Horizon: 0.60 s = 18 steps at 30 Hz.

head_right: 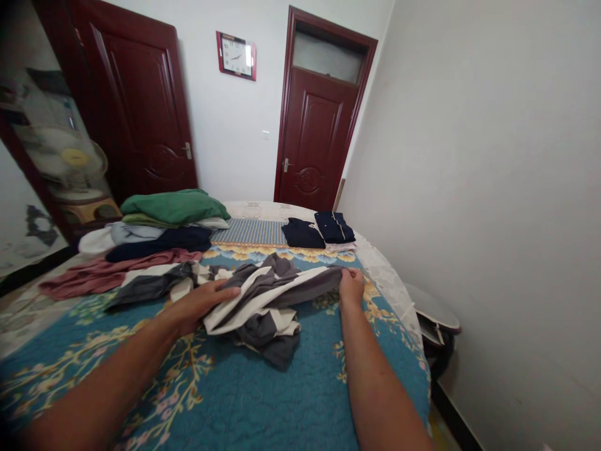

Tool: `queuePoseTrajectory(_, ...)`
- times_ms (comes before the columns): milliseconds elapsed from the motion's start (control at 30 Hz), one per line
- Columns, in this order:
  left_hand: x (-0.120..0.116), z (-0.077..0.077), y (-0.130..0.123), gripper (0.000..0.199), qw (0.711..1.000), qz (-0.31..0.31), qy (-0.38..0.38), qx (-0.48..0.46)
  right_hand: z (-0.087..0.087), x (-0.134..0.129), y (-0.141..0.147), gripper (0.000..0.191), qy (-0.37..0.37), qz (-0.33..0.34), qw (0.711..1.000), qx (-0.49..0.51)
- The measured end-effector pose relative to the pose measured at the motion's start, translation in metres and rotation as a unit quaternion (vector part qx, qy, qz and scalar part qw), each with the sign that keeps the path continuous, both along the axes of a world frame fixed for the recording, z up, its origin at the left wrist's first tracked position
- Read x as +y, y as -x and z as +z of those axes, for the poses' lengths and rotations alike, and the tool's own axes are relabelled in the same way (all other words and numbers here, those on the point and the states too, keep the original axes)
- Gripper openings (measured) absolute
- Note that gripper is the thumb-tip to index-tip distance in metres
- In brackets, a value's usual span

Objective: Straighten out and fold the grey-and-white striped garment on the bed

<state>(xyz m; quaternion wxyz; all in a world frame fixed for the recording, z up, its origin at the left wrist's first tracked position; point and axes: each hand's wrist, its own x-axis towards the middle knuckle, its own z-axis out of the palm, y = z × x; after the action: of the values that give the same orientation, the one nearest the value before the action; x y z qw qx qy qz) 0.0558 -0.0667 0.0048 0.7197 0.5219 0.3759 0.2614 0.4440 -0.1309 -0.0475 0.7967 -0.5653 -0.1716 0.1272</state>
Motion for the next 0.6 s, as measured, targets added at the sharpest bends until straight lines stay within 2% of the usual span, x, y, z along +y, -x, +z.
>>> queuePoseTrajectory(67,-0.005,-0.002,-0.002,0.047,0.997,-0.008,-0.047,0.056,0.009,-0.003,0.019,0.02,0.041,-0.036,0.986,-0.158)
queuePoseTrajectory(100,-0.005,-0.004,-0.003,0.047,0.996,0.003,-0.059,0.065,0.015,-0.005,0.032,0.023,0.055,-0.025,0.962,-0.266)
queuePoseTrajectory(167,-0.004,-0.008,-0.005,0.047,0.996,0.03,-0.067,0.056,0.024,-0.007,0.063,0.028,0.064,0.057,0.887,-0.453)
queuePoseTrajectory(233,-0.001,-0.009,-0.006,0.047,0.996,0.057,-0.064,0.01,0.027,-0.009,0.095,0.034,0.074,0.158,0.831,-0.527)
queuePoseTrajectory(300,0.005,-0.006,-0.004,0.042,0.989,0.11,-0.055,-0.081,0.024,-0.01,0.121,0.038,0.12,0.248,0.784,-0.556)
queuePoseTrajectory(400,0.015,0.006,0.006,0.031,0.945,0.202,-0.024,-0.254,0.016,-0.011,0.143,0.037,0.186,0.334,0.722,-0.577)
queuePoseTrajectory(467,0.023,0.014,0.016,0.03,0.924,0.22,0.009,-0.312,0.012,-0.009,0.146,0.035,0.202,0.358,0.724,-0.554)
queuePoseTrajectory(567,0.034,0.016,0.03,0.033,0.939,0.209,0.07,-0.264,0.008,-0.004,0.141,0.035,0.233,0.394,0.752,-0.474)
queuePoseTrajectory(600,0.037,0.014,0.033,0.033,0.944,0.217,0.07,-0.237,0.007,-0.002,0.14,0.037,0.245,0.403,0.757,-0.453)
